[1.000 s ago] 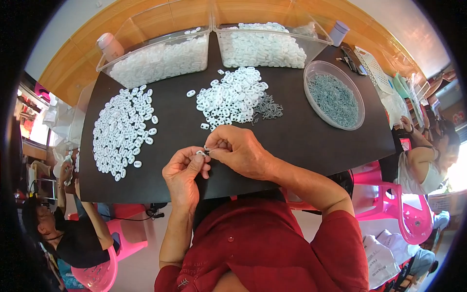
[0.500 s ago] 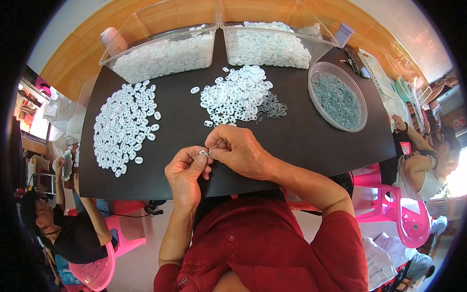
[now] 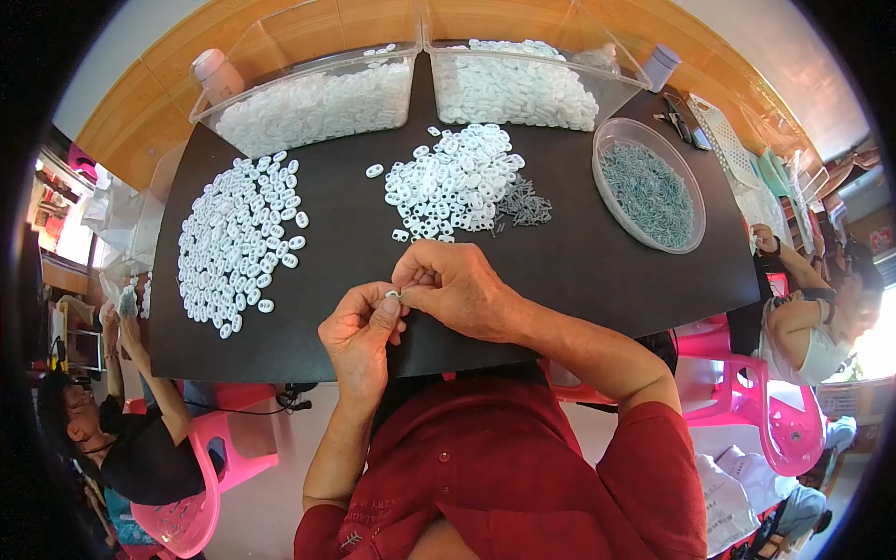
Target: The recorder is manually assembling small white plastic hardware components by inserting tiny metal pins into specific slots.
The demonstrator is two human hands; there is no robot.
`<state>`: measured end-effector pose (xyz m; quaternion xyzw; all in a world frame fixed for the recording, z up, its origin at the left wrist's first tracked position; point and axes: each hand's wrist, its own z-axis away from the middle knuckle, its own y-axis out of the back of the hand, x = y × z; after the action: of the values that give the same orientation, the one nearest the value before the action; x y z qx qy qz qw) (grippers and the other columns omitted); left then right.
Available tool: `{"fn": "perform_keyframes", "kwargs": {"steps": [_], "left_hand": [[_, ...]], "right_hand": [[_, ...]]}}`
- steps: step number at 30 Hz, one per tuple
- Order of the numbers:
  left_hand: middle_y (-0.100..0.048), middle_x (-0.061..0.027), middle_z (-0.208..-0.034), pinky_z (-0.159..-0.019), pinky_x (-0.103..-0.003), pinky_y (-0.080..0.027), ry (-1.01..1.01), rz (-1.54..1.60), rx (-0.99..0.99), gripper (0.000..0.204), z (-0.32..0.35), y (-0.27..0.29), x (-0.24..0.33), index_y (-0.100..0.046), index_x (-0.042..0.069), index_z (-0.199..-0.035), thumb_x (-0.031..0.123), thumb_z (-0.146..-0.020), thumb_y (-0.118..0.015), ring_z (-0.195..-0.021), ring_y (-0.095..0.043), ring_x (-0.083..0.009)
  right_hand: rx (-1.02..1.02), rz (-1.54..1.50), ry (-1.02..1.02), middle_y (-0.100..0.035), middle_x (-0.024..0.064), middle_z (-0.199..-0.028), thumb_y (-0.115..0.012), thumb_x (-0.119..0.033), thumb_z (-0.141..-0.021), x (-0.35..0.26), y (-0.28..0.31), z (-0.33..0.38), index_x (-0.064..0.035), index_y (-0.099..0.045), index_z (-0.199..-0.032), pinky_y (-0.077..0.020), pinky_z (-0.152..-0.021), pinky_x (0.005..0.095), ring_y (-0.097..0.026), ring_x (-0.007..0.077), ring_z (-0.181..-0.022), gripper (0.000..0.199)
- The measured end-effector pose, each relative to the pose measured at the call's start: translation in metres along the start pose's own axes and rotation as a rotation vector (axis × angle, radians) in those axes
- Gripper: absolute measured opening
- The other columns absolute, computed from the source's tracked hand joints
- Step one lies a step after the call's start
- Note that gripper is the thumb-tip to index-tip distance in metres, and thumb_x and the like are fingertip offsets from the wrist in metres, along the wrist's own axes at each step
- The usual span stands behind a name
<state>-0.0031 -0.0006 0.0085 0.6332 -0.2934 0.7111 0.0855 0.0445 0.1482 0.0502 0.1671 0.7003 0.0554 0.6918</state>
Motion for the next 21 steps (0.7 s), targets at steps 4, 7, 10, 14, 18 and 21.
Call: {"fn": "perform_keyframes", "kwargs": {"steps": [4,7,10,14,18,21], "left_hand": [[-0.058,-0.0004,-0.075,-0.05,-0.017,-0.039,-0.047,-0.064,0.016,0.009,0.002,0.001,-0.004,-0.061,-0.001,-0.087,0.007,-0.089,-0.06,-0.059,-0.048,-0.0046],[-0.058,-0.0007,-0.074,-0.05,-0.018,-0.039,-0.038,-0.069,0.023,0.008,0.001,0.0,-0.003,-0.061,-0.001,-0.087,0.006,-0.088,-0.059,-0.059,-0.049,-0.0047],[-0.058,-0.0013,-0.074,-0.05,-0.018,-0.04,-0.047,-0.069,0.032,0.008,0.002,0.0,-0.004,-0.062,-0.002,-0.087,0.006,-0.088,-0.059,-0.059,-0.049,-0.005],[-0.058,-0.002,-0.075,-0.049,-0.018,-0.041,-0.209,-0.206,0.048,0.008,0.002,0.0,-0.013,-0.063,-0.002,-0.088,0.006,-0.088,-0.059,-0.059,-0.05,-0.0054],[-0.058,-0.0022,-0.075,-0.05,-0.018,-0.042,-0.184,-0.207,0.05,0.008,0.003,0.001,-0.01,-0.063,-0.002,-0.088,0.005,-0.088,-0.06,-0.059,-0.05,-0.0058],[-0.06,-0.0042,-0.076,-0.05,-0.019,-0.043,-0.096,-0.089,0.069,0.009,0.002,0.001,-0.005,-0.063,-0.003,-0.091,0.004,-0.088,-0.06,-0.059,-0.052,-0.007]], "right_hand": [[-0.003,-0.056,-0.029,-0.06,0.0037,-0.07,-0.063,0.001,-0.078,0.003,-0.002,-0.001,0.0006,-0.059,-0.083,-0.0466,-0.06,0.0234,-0.057,0.0074,-0.066,0.007],[0.017,-0.131,-0.055,-0.061,0.004,-0.069,-0.063,0.002,-0.077,0.006,-0.003,-0.002,0.0008,-0.059,-0.082,-0.0466,-0.06,0.0233,-0.057,0.0078,-0.065,0.007],[0.042,-0.187,-0.069,-0.061,0.0042,-0.069,-0.063,0.002,-0.076,0.006,-0.006,-0.002,0.0012,-0.059,-0.081,-0.0464,-0.058,0.0236,-0.058,0.008,-0.065,0.006],[0.043,-0.156,-0.074,-0.061,0.0042,-0.068,-0.064,0.002,-0.076,0.004,-0.006,-0.002,0.0013,-0.058,-0.081,-0.046,-0.057,0.0235,-0.058,0.0081,-0.064,0.007],[0.063,-0.149,-0.056,-0.06,0.0039,-0.067,-0.064,0.0,-0.076,0.007,-0.009,-0.002,0.0015,-0.058,-0.08,-0.0453,-0.057,0.0235,-0.057,0.0078,-0.064,0.007],[0.054,-0.139,-0.063,-0.06,0.003,-0.068,-0.063,-0.002,-0.078,0.002,-0.008,-0.004,0.0016,-0.058,-0.081,-0.0445,-0.057,0.0233,-0.055,0.0069,-0.064,0.006]]}}
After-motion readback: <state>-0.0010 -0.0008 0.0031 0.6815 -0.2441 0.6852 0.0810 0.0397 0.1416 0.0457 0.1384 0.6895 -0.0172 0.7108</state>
